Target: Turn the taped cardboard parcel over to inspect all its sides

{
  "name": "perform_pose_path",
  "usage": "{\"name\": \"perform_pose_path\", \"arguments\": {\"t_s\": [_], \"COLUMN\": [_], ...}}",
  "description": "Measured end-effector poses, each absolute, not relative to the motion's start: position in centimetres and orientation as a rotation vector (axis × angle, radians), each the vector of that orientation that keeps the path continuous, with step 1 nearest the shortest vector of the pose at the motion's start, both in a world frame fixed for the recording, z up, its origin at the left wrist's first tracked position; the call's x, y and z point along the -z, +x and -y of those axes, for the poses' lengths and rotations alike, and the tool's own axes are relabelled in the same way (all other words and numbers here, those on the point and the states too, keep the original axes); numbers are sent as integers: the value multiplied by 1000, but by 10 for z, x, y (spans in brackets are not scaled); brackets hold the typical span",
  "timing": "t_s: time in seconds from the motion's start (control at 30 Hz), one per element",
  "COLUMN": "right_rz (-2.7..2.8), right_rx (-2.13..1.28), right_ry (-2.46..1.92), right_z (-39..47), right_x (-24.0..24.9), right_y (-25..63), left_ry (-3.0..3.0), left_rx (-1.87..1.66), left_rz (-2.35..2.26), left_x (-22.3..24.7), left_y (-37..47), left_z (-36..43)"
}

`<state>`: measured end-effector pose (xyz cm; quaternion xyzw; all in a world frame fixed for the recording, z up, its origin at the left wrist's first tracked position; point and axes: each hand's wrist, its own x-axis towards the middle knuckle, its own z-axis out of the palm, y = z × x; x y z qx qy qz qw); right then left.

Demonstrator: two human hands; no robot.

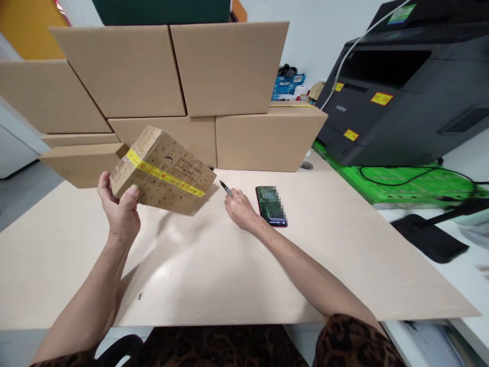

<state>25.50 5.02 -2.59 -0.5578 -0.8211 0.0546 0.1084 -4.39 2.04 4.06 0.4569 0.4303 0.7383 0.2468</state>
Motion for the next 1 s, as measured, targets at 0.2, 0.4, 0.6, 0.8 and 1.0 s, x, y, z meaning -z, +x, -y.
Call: {"name": "perform_pose_path", "arguments": {"t_s": [0.2, 0.4, 0.6, 0.8, 1.0], "right_rz": [2249, 1686, 1312, 1248, 1096], "right_rx": [-90, -968, -1339, -1331, -1270], "right_ry": [-1842, -1234, -1040, -991, -930], "right_z": [-22, 1, 12, 14, 15], "right_x": [21, 13, 17, 17, 7], "right_y": [288, 289, 275, 281, 286], "left_ry": [1155, 997, 1071, 1115, 1093], "left_rx": [-1983, -1789, -1420, -1336, -1236], "left_rz": [-1166, -1075, -1033, -1121, -937], "left_x": [-39, -45, -31, -24, -37], "left_y": [-36, -24, -21, -29, -40], "left_z": [-21, -12, -15, -22, -16]}}
